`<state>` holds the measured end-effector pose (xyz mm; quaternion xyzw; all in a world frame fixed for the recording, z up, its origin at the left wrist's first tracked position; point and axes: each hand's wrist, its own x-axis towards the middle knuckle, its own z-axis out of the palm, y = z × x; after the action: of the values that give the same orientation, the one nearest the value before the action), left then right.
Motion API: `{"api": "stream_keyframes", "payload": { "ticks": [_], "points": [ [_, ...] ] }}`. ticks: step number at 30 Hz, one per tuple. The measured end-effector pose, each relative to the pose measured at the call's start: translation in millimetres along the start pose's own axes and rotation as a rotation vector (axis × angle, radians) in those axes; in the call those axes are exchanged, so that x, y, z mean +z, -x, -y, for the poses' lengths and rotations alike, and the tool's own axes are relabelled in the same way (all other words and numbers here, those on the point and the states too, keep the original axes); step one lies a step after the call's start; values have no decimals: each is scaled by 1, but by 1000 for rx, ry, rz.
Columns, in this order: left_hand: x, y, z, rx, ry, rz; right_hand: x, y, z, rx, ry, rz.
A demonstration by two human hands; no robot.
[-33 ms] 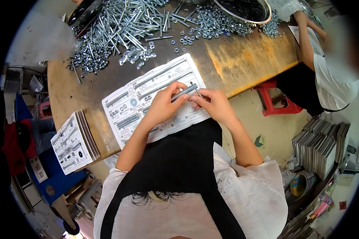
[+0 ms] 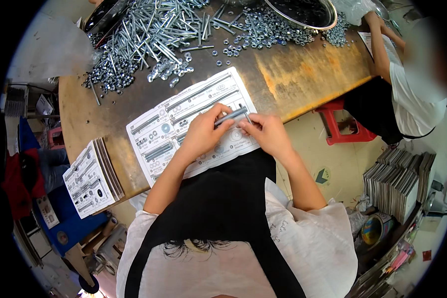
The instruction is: The person picks bolts, nuts, and washers from a large pile on the table and places them into designated slots on a printed cardboard sheet. They repeat this process, stacking completed sheets to the left while continuing to sort hardware from the central pile.
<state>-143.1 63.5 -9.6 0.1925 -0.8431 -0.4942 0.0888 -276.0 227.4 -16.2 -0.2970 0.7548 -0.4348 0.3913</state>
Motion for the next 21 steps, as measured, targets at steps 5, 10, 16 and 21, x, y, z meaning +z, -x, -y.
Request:
{"api": "stream_keyframes", "payload": {
  "ticks": [5,10,16,21],
  "points": [
    [32,12,31,303,-530,-148,19,13,-9,-50,556,-271],
    [38,13,40,315,-581,-196,23,10,-14,-5,564,-279],
    [23,12,27,331,-448,-254,-48,-51,-2,-300,321,-453],
    [-4,12,12,384,-409,-329,-186,-200,39,-567,617,-922]
  ]
}}
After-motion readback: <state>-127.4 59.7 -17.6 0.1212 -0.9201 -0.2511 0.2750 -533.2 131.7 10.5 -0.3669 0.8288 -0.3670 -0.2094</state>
